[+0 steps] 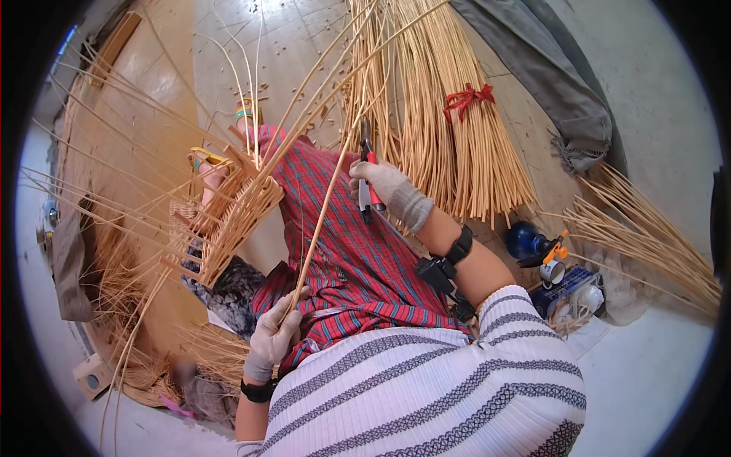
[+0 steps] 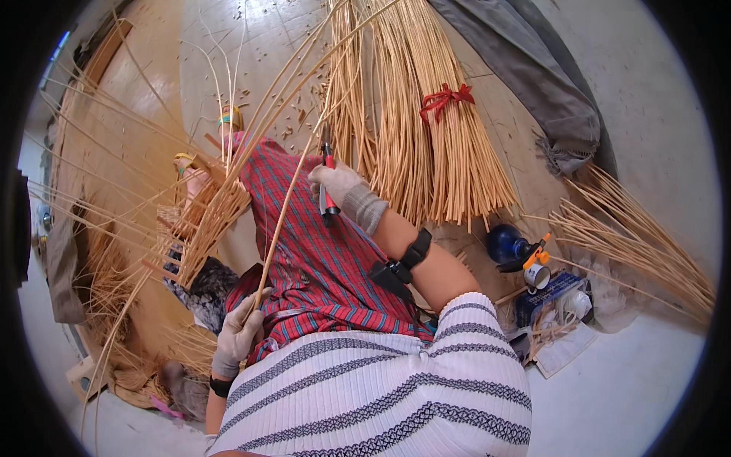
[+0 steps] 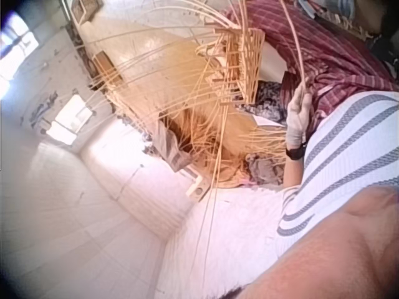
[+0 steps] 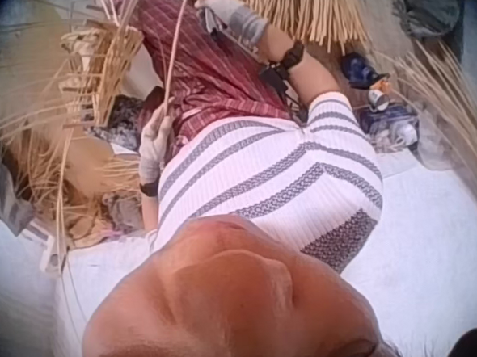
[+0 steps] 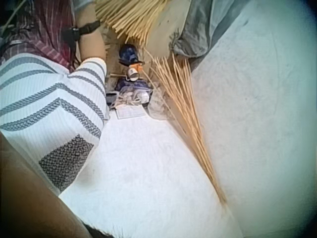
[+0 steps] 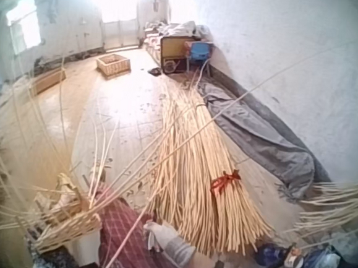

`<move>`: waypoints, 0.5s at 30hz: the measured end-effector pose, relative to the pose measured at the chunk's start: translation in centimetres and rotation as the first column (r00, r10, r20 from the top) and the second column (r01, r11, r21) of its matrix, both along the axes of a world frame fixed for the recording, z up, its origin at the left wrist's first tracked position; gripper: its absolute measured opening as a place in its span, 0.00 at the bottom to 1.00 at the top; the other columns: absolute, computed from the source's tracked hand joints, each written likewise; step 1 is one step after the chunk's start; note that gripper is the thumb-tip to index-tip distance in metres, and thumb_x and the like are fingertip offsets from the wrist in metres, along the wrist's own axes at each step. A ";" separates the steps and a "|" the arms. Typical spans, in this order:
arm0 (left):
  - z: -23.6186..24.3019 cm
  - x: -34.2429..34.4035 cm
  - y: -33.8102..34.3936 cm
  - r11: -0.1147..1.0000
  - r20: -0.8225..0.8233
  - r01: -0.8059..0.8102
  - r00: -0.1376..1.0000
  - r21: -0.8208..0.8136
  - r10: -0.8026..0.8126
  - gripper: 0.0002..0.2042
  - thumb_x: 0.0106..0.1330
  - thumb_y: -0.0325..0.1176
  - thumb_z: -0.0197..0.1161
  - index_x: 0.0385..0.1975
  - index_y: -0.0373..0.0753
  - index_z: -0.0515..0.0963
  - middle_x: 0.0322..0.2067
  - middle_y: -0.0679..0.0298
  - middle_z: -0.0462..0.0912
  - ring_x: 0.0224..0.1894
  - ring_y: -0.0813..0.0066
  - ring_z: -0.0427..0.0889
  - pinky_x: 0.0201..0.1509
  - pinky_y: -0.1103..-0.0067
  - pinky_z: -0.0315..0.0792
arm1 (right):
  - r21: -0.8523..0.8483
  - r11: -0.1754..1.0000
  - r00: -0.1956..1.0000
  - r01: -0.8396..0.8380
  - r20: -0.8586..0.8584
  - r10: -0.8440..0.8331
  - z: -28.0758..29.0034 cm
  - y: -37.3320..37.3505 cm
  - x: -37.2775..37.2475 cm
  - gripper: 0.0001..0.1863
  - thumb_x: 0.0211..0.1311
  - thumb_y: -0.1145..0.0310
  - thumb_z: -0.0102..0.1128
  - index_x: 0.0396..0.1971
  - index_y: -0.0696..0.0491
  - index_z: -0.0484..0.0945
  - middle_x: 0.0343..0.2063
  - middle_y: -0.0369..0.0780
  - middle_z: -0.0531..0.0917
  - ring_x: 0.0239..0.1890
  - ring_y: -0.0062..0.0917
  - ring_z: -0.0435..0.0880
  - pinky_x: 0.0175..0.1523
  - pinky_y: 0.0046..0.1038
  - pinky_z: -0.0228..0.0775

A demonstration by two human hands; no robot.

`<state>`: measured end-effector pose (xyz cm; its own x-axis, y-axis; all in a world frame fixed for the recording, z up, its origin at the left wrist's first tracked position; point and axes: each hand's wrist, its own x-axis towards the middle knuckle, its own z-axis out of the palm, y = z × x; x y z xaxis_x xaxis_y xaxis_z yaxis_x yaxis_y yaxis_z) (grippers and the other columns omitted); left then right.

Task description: Weaving a small wicker basket using long flexible strips and various tools.

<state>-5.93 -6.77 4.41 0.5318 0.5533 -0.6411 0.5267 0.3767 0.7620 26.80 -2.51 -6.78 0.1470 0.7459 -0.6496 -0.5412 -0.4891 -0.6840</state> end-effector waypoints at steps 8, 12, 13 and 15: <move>0.3 0.0 0.2 0.999 0.000 0.052 0.999 -0.014 -0.052 0.20 0.77 0.29 0.52 0.66 0.36 0.70 0.24 0.76 0.71 0.21 0.91 0.66 0.25 0.88 0.62 | 0.005 1.000 1.000 -0.012 -0.012 0.012 -1.2 -0.3 0.1 0.14 0.64 0.62 0.60 0.40 0.57 0.76 0.25 0.38 0.82 0.23 0.24 0.81 0.30 0.28 0.76; 0.1 -0.1 0.0 0.999 -0.003 0.045 0.999 -0.008 -0.045 0.19 0.77 0.29 0.52 0.66 0.36 0.70 0.23 0.76 0.69 0.21 0.91 0.65 0.25 0.88 0.62 | 0.056 0.998 0.986 -0.039 0.167 0.029 -2.4 -1.0 0.0 0.14 0.65 0.60 0.61 0.38 0.57 0.76 0.23 0.38 0.81 0.23 0.23 0.80 0.29 0.26 0.74; 0.1 -0.1 -0.1 0.998 -0.009 0.052 0.999 0.024 -0.051 0.19 0.77 0.29 0.52 0.66 0.36 0.71 0.22 0.77 0.68 0.21 0.91 0.65 0.26 0.88 0.62 | 0.033 0.999 0.982 -0.013 0.189 0.007 -2.8 -1.4 0.1 0.14 0.65 0.60 0.61 0.38 0.57 0.76 0.23 0.38 0.81 0.23 0.23 0.80 0.29 0.26 0.74; -0.1 -0.3 -0.1 0.997 -0.028 0.056 0.998 0.052 -0.055 0.19 0.77 0.30 0.52 0.66 0.37 0.71 0.21 0.77 0.69 0.20 0.91 0.65 0.25 0.88 0.62 | -0.052 0.987 0.954 -0.153 0.252 0.161 -4.0 -2.6 0.5 0.15 0.63 0.62 0.57 0.38 0.60 0.75 0.22 0.44 0.81 0.21 0.29 0.81 0.28 0.32 0.74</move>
